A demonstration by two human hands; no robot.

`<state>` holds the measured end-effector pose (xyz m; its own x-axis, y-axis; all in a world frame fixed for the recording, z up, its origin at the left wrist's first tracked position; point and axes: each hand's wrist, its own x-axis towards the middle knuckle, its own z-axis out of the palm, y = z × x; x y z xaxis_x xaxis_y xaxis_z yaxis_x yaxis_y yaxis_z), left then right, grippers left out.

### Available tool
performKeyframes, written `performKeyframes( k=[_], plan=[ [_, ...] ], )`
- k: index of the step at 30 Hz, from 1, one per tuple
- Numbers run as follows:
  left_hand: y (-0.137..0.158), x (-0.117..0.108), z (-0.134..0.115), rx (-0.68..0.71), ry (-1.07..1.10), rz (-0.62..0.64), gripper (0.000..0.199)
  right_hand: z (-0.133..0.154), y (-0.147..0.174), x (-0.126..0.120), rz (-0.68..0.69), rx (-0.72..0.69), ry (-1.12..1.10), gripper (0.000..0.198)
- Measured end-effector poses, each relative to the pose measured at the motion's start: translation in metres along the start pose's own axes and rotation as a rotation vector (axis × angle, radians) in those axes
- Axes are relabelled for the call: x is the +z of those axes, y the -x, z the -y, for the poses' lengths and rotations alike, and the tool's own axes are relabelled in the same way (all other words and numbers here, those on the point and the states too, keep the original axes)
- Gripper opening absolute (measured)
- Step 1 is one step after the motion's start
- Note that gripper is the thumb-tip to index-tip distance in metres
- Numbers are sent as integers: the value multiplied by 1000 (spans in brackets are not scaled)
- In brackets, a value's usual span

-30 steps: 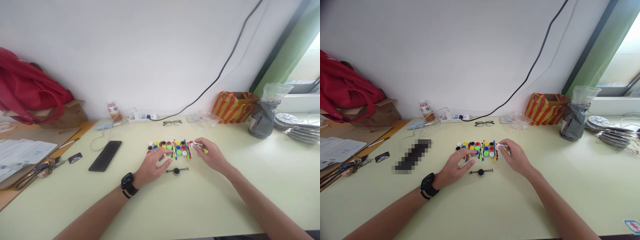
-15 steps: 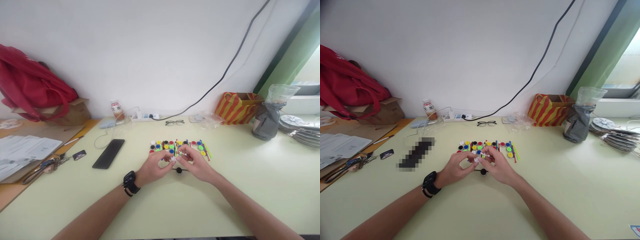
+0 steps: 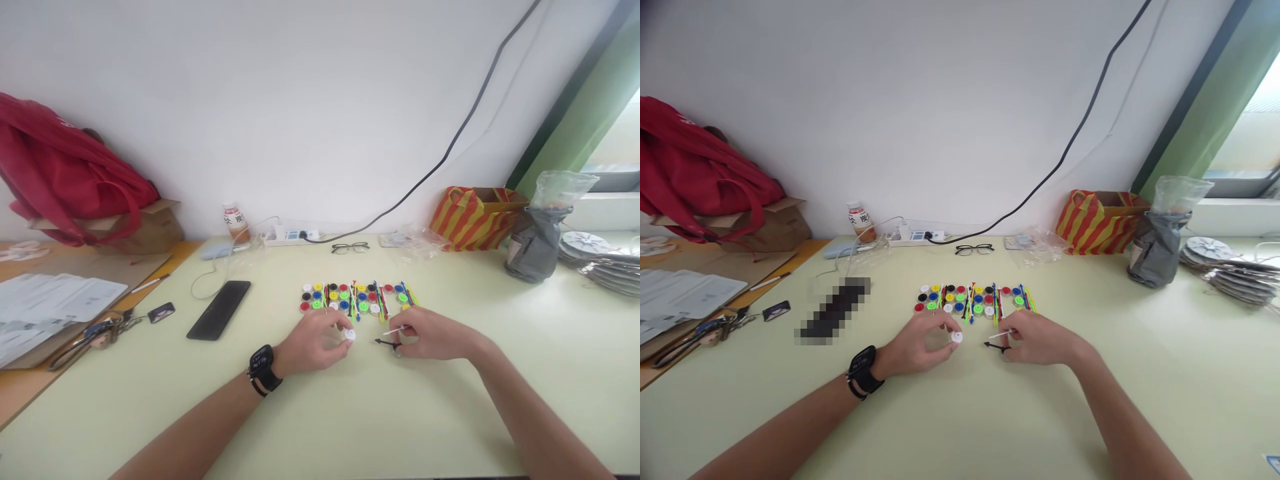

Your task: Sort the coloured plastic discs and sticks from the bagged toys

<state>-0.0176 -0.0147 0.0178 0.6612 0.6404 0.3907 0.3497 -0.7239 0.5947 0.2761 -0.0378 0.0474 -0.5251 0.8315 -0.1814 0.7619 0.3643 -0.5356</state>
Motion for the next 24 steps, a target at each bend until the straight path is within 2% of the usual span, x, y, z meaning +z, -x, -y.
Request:
performKeyframes(
  k=[4,7,11,13,15,20,24],
  plan=[
    [-2,4,-2,18,23,91,15,-24,15,-17,15,169,37,3],
    [-4,5,-1,35,50,134,17,-42,25,-23,13,239,58,5],
    [-4,6,2,8,30,127,17,-46,34,-29,-146,267,1,27],
    [-3,7,4,-2,24,136,16,-35,35,-28,-227,209,-133,33],
    [-3,7,3,1,27,151,17,-17,30,-22,-244,96,-281,34],
    [-4,0,0,-33,32,59,28,24,3,19,-243,-134,-424,28],
    [-6,-6,3,-62,101,8,25,31,-16,48,-261,-133,-602,21]
  ],
)
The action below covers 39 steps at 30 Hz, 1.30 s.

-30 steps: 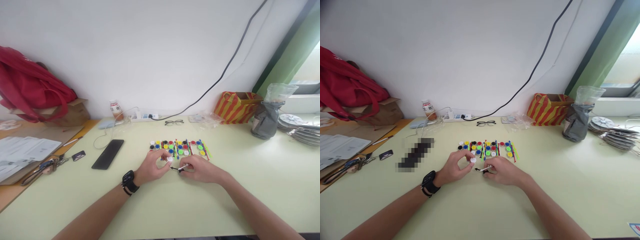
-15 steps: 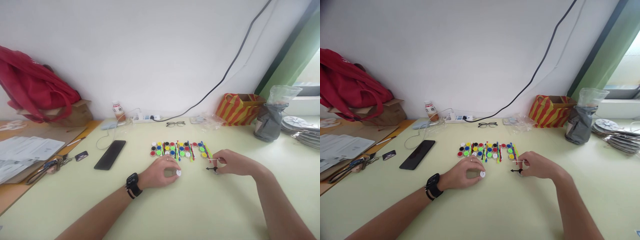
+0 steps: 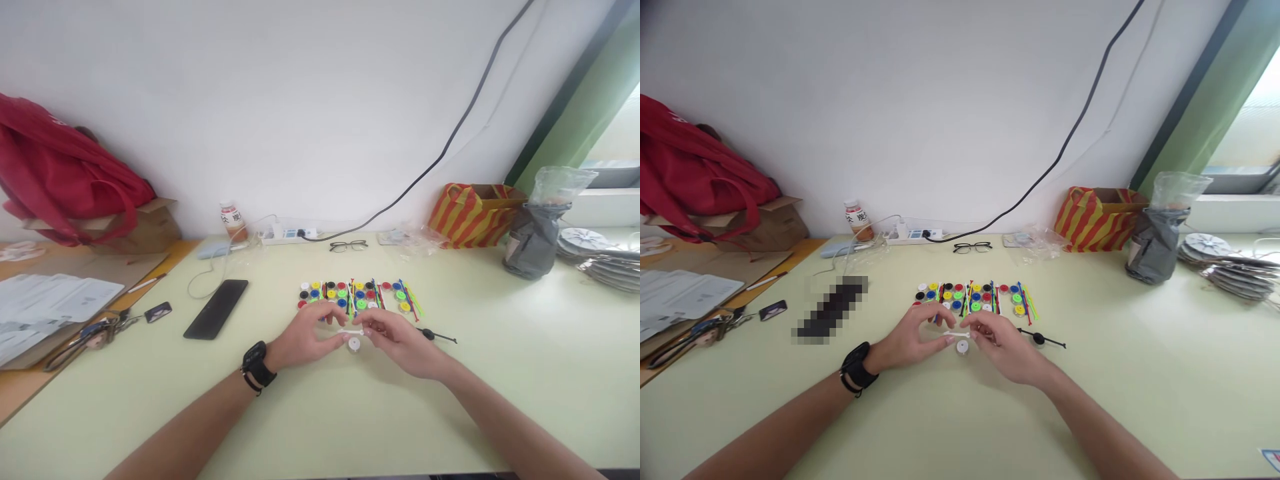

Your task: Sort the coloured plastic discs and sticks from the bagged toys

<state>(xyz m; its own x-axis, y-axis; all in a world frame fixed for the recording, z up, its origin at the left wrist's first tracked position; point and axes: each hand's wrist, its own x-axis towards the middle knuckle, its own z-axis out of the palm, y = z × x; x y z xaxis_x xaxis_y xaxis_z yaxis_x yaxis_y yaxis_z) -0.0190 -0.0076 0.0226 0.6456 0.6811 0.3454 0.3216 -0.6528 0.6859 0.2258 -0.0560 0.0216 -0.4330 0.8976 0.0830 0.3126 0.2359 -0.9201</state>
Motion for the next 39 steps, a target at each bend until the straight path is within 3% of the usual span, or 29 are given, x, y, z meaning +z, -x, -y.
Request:
performKeyframes(
  k=[4,11,20,25,30,35,39],
  plan=[
    [-2,2,0,-59,100,42,19,-10,-5,6,-9,38,-151,22],
    [-4,5,-5,-102,190,152,22,-13,-9,12,-51,63,-188,19],
    [-5,5,0,-99,173,168,18,-18,-11,16,-94,137,-273,16],
    [-5,3,-1,-54,88,151,16,-20,-11,17,-57,182,-292,18],
    [-1,2,-2,116,-95,134,17,-21,-12,16,-79,208,-234,15],
    [-1,1,-6,195,-224,190,16,-21,-13,14,-104,84,-90,4],
    [-1,4,-8,200,-285,199,14,-23,-11,18,-107,25,-34,7]
  ],
)
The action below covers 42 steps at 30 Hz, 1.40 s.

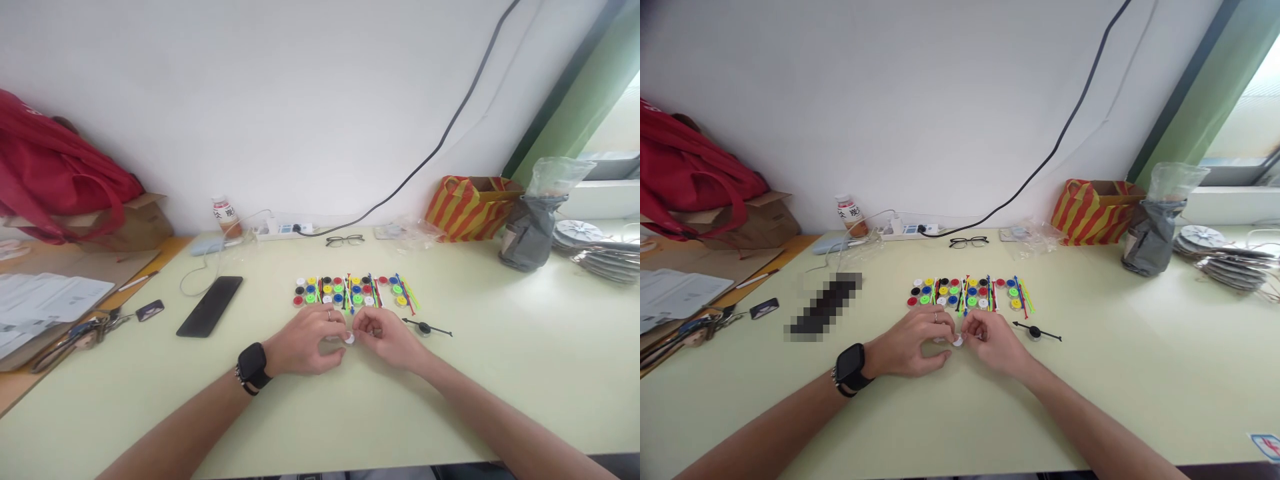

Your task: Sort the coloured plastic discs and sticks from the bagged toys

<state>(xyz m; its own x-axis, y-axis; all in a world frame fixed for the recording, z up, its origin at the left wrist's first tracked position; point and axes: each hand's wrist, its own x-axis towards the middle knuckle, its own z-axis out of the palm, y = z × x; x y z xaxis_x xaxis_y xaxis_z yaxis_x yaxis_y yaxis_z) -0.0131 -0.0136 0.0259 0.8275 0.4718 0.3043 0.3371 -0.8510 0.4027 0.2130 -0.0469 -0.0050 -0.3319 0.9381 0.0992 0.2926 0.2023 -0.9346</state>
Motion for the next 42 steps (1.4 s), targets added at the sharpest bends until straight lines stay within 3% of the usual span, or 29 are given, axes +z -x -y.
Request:
performKeyframes(
  k=[8,14,16,18,21,25,33,42],
  plan=[
    [5,8,-1,-50,101,-85,19,1,14,6,-68,-25,123,9],
    [6,5,7,-199,233,-238,18,2,31,0,-129,31,200,39],
    [6,6,9,-204,230,-227,18,4,35,-2,-156,65,186,35],
    [5,6,9,-197,217,-209,19,9,36,-4,-89,90,149,32],
    [5,7,8,-198,218,-215,20,14,35,-8,40,85,28,64],
    [4,7,8,-197,225,-228,20,8,29,-12,-54,-23,107,52],
    [2,5,8,-175,160,-204,16,1,25,-25,-142,-475,806,36],
    [-1,5,8,-155,114,-202,16,16,29,-36,-303,-665,1053,37]
  ],
)
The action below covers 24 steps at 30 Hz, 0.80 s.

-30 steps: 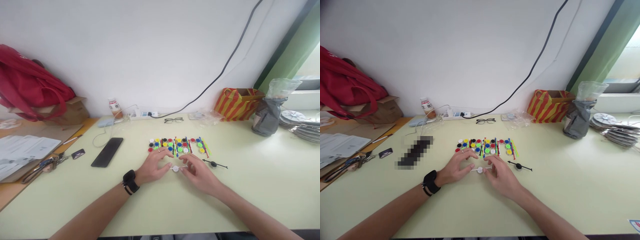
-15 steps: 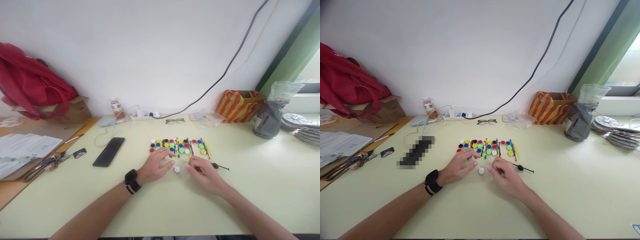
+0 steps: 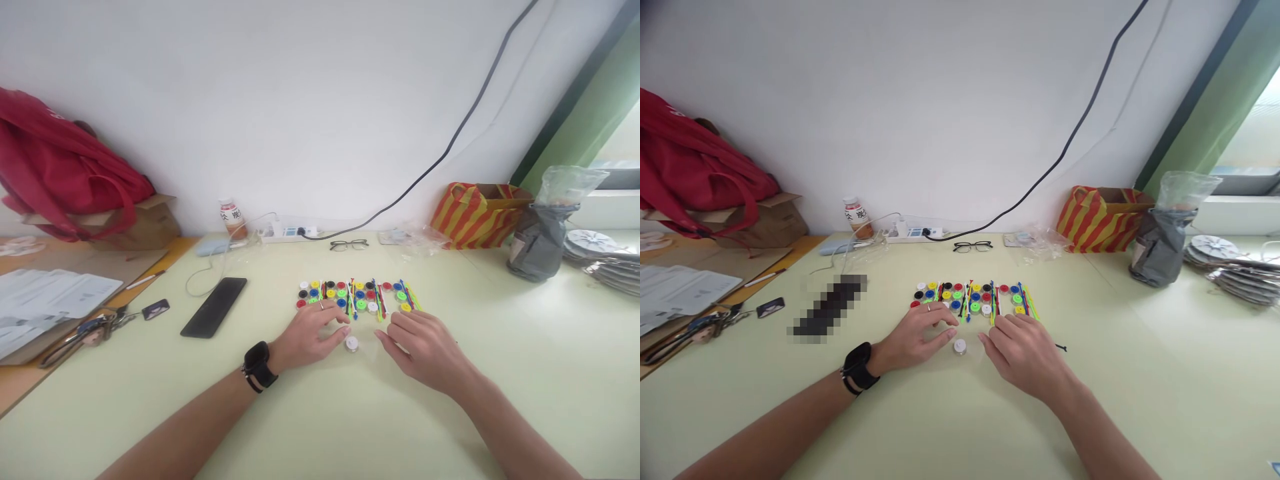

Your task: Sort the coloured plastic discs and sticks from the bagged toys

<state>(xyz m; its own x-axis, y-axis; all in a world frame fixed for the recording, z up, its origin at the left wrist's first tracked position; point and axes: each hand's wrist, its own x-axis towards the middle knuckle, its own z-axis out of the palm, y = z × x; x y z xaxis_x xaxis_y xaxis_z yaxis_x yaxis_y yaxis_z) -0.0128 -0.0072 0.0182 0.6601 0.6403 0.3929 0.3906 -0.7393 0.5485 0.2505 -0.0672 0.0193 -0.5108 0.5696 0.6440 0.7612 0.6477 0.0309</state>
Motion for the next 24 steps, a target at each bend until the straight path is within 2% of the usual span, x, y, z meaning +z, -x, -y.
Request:
performKeyframes(
  k=[5,12,15,18,21,24],
  plan=[
    [0,0,-1,3,-11,-10,16,2,-1,-4,-44,-33,49,35],
    [-1,0,0,17,0,-21,15,3,-1,-3,-3,-10,-4,34],
    [0,1,3,3,10,-38,19,5,1,0,56,40,-65,26],
    [0,3,7,-15,22,-79,20,11,2,4,163,33,-179,12],
    [0,4,9,-30,42,-110,20,18,3,8,236,6,-280,21],
    [0,4,9,-41,56,-114,19,21,4,10,252,38,-339,29]
  ],
)
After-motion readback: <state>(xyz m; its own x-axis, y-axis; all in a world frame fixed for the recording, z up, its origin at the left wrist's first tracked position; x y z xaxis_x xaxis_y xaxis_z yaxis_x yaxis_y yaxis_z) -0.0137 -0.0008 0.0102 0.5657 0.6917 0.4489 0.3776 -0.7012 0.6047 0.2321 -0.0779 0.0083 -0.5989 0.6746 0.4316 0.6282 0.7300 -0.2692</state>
